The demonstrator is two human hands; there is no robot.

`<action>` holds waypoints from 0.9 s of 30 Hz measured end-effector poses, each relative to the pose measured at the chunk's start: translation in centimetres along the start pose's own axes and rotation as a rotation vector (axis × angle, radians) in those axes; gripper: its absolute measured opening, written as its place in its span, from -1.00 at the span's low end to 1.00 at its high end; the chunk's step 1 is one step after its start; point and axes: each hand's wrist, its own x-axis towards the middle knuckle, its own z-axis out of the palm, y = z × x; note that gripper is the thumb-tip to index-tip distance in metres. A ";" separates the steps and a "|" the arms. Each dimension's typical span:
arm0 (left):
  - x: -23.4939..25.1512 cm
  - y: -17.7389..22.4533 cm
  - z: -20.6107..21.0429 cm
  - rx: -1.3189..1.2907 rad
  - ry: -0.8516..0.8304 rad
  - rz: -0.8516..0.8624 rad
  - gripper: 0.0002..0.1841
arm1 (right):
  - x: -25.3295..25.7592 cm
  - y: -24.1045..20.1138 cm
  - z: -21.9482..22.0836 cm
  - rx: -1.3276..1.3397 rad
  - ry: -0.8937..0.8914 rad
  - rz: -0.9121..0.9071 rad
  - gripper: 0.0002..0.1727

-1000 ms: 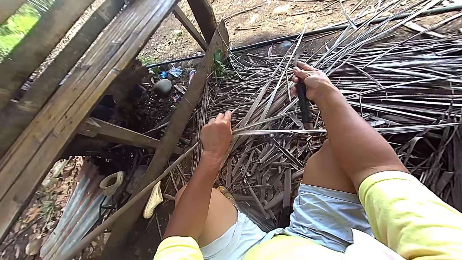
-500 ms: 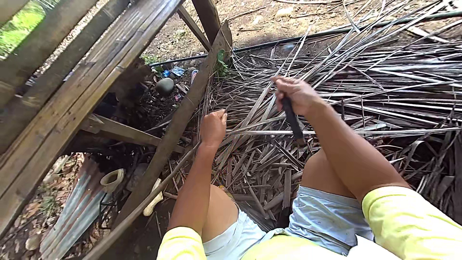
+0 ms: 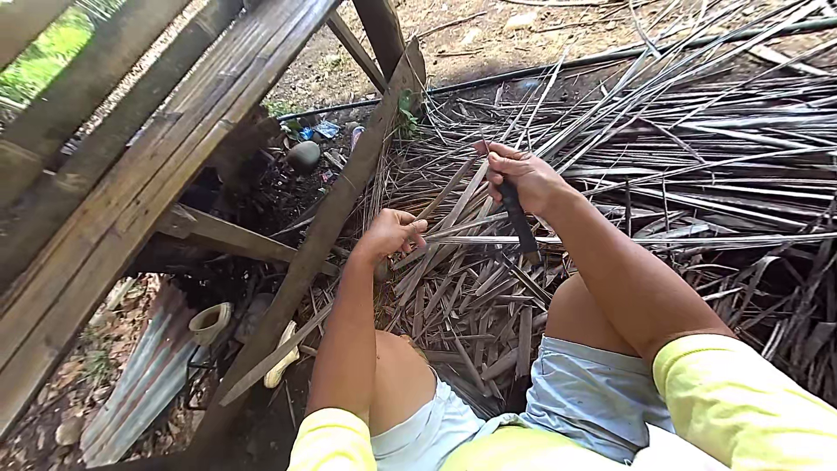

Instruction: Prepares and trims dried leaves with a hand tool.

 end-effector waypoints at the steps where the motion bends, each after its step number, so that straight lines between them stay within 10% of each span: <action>1: -0.1 0.0 -0.2 -0.023 -0.033 0.000 -0.70 | 0.0 -0.2 -0.3 -0.001 0.012 -0.016 -0.60; 27: 1.7 1.8 4.0 0.346 0.525 0.182 -0.74 | -1.3 4.0 6.9 -0.248 -0.160 0.143 -0.44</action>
